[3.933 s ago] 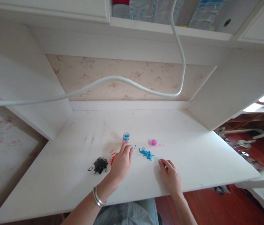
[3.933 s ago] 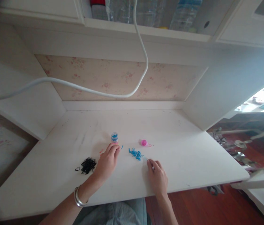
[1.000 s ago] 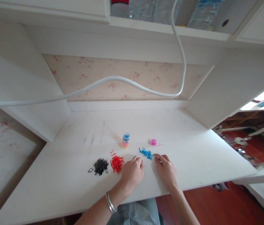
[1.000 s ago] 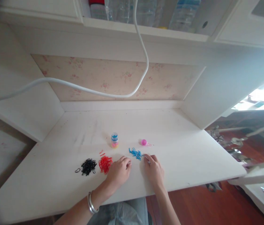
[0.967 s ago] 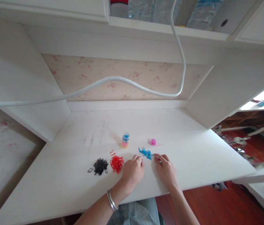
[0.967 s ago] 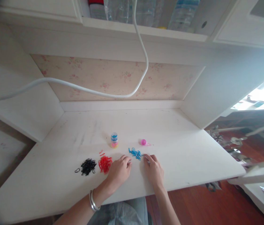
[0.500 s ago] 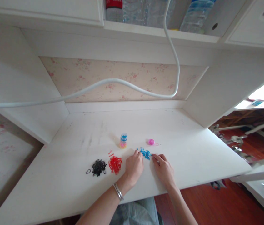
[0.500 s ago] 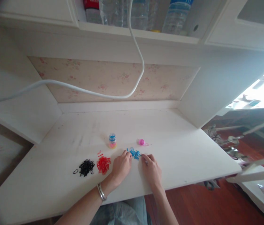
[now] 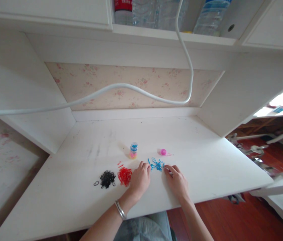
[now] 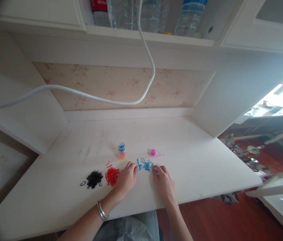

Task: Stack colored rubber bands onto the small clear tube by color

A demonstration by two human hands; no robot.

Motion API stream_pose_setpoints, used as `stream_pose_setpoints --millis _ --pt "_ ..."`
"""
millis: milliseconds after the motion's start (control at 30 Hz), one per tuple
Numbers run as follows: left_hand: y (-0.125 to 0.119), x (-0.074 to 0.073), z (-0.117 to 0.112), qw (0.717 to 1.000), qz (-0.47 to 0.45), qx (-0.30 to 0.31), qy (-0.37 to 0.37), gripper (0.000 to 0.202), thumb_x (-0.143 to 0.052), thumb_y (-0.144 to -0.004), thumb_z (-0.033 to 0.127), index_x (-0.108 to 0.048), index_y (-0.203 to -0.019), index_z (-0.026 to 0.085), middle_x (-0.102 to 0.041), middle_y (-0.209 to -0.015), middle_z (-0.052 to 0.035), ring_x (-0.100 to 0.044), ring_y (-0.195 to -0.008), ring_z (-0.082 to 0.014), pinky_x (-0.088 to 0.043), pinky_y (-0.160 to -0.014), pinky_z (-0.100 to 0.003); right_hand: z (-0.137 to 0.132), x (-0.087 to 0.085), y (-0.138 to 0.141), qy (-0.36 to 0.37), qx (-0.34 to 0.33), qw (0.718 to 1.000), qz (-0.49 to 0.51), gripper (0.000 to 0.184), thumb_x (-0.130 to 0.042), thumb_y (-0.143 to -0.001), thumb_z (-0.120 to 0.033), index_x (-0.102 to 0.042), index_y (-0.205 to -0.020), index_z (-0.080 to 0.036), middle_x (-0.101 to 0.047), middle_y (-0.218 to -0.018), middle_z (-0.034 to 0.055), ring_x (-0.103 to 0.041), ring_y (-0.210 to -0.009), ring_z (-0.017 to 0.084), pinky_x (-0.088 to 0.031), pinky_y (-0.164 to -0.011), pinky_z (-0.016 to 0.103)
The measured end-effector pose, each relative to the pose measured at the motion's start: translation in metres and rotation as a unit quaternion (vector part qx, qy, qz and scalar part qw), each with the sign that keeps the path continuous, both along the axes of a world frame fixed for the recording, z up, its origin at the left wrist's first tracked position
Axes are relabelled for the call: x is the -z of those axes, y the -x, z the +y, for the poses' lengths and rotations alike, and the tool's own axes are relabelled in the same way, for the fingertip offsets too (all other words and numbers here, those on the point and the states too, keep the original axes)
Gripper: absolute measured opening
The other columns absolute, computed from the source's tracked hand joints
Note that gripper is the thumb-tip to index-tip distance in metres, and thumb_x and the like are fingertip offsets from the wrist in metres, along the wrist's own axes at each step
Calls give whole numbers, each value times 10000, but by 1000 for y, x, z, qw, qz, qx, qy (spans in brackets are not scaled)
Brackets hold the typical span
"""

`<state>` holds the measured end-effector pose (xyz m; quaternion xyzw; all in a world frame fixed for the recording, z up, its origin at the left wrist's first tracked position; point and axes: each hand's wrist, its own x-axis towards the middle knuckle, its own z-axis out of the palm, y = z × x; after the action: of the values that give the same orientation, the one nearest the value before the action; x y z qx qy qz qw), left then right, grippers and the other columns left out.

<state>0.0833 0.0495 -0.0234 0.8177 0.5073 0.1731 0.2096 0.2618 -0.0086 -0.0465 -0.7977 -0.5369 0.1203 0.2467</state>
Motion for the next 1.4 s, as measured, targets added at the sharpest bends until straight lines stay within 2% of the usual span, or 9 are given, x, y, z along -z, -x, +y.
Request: stream_pose_setpoints --millis 167,267,500,833,1100,1233,1400 --pt "0 7 7 998 -65 -7 -5 298 -304 -967 314 -578 -939 200 -614 -972 -47 -626 -861 -154 -454 -738 -255 1 -1 3 22 1 998 -54 380 -356 -932 -413 -543 -1254 -336 -618 -1032 6 -604 -888 160 -409 -666 243" --pt "0 10 10 995 -102 -13 -6 288 -315 -961 298 -581 -922 195 -617 -940 -51 -619 -870 -158 -458 -764 -265 1 -3 5 25 -23 995 -98 391 -327 -948 -370 -523 -1284 -335 -616 -993 22 -582 -920 176 -401 -683 256" --pt "1 15 12 988 -153 -13 2 265 -343 -948 286 -585 -898 191 -617 -919 -60 -609 -857 -165 -469 -774 -286 0 -8 6 15 -17 996 -81 319 -338 -944 -374 -574 -1150 -318 -623 -996 5 -580 -924 176 -393 -686 265" --pt "2 15 11 980 -199 -9 14 254 -364 -938 284 -578 -844 184 -611 -878 -56 -593 -843 -164 -462 -774 -291 3 -3 4 9 -2 999 -44 241 -369 -934 -385 -580 -987 -281 -633 -970 -6 -584 -896 163 -385 -672 260" --pt "4 19 13 973 -229 -13 26 203 -418 -910 244 -583 -810 182 -614 -844 -41 -584 -815 -157 -445 -752 -282 2 -5 5 5 -4 999 -52 248 -369 -934 -382 -573 -1036 -286 -634 -974 -1 -583 -888 168 -386 -683 263" --pt "6 6 9 967 -253 -13 28 191 -436 -902 238 -582 -792 182 -615 -833 -38 -580 -804 -153 -442 -728 -267 2 -6 6 1 -8 998 -64 255 -356 -939 -372 -587 -1000 -282 -632 -947 0 -582 -881 163 -381 -678 258" --pt "18 -36 15 957 -289 -27 -19 203 -442 -912 295 -584 -823 182 -605 -812 -29 -565 -772 -145 -432 -711 -259 1 -6 6 5 -10 997 -72 287 -332 -947 -384 -595 -975 -274 -631 -945 13 -580 -892 164 -374 -669 256"
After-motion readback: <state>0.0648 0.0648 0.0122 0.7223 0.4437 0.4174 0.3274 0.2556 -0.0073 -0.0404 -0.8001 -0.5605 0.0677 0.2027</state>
